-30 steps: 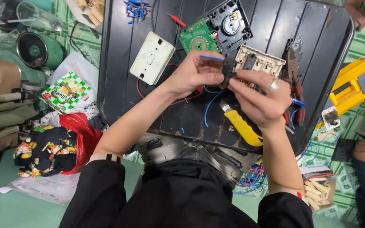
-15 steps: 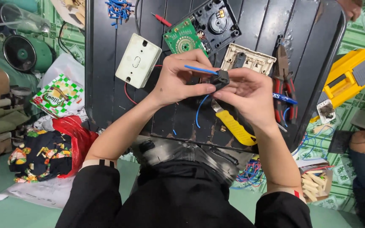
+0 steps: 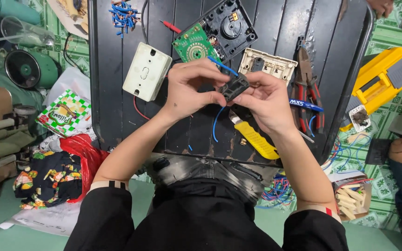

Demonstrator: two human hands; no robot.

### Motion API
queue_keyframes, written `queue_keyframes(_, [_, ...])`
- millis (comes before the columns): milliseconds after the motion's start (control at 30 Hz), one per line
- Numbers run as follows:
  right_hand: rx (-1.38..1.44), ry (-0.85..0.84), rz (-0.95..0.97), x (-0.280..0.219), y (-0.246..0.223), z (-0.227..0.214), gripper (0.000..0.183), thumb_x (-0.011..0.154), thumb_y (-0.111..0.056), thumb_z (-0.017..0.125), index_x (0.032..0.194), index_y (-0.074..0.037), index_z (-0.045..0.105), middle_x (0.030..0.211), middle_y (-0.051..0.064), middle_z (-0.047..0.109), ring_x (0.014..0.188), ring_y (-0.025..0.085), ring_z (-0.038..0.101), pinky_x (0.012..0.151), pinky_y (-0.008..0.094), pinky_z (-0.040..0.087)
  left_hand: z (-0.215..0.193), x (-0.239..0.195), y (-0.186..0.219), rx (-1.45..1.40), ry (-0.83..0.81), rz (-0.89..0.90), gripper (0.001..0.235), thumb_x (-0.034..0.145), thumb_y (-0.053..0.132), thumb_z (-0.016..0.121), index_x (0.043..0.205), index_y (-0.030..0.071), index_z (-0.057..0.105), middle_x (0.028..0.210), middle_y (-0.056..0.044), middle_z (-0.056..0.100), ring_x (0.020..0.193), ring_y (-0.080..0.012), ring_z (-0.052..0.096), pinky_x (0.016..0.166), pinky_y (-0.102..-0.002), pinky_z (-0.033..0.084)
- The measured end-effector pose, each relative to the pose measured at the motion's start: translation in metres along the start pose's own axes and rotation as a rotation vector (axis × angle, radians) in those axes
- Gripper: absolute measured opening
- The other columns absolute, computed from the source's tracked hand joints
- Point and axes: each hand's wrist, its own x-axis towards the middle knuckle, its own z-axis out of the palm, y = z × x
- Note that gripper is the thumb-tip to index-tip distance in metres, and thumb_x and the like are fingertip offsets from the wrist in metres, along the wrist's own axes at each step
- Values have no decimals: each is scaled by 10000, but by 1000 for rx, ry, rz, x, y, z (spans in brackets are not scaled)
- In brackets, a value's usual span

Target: The person sits on the floor and uses a screwdriver to tighten screws on a black electrical component with blue wires. They also use a utility knife to strip the insulation from the wires and connect them to the component.

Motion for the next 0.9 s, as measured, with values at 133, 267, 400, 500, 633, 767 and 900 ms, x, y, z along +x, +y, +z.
queue_keyframes(133, [7, -3, -39, 6, 19, -21, 417, 725, 226, 807, 1112, 128, 685, 981, 225, 714, 963, 356, 774, 868, 422, 679, 7, 9, 17, 103, -25, 122, 367, 706, 62, 997, 1002, -4, 789, 834, -102, 719, 730, -184, 706, 647, -301, 611])
queue_keyframes(267, [-21, 5, -71, 5, 21, -24, 407, 760, 210, 791, 1140, 137, 665, 1032, 237, 721, 999, 339, 761, 863, 431, 679, 11, 7, 18, 179, 4, 201, 324, 736, 45, 975, 1002, 4, 794, 863, -102, 734, 721, -205, 690, 654, -325, 603])
queue_keyframes(400, [-6, 3, -63, 4, 17, -13, 416, 790, 190, 769, 1184, 120, 656, 1077, 239, 734, 1026, 330, 755, 842, 425, 685, 10, 6, 16, 237, 28, 301, 296, 752, 22, 956, 1001, -8, 799, 866, -106, 736, 704, -212, 683, 651, -329, 606])
queue_keyframes(500, [12, -6, -78, 3, 19, -15, 476, 772, 237, 751, 1219, 115, 639, 1109, 242, 733, 1040, 362, 750, 858, 458, 681, 14, 9, 18, 256, 62, 392, 258, 780, -3, 926, 1003, -8, 797, 879, -113, 742, 719, -249, 689, 648, -347, 588])
queue_keyframes(633, [16, -6, -69, 2, 18, -17, 469, 787, 245, 735, 1223, 103, 637, 1113, 244, 735, 1043, 360, 752, 842, 448, 683, 15, 10, 21, 302, 61, 425, 236, 795, -10, 917, 1000, -7, 800, 913, -118, 754, 741, -263, 686, 657, -356, 584])
queue_keyframes(767, [38, -8, -72, 5, 15, -15, 472, 774, 246, 756, 1210, 110, 639, 1133, 232, 736, 1045, 356, 753, 835, 443, 691, 16, 12, 21, 311, 62, 443, 178, 832, 0, 888, 986, -13, 800, 914, -134, 759, 744, -286, 691, 663, -381, 594])
queue_keyframes(900, [35, 3, -61, 4, 16, -14, 489, 755, 262, 763, 1207, 125, 636, 1076, 276, 730, 986, 373, 766, 805, 468, 696, 17, 10, 22, 313, 89, 457, 166, 811, -27, 892, 949, -28, 799, 907, -147, 769, 733, -289, 708, 654, -371, 611])
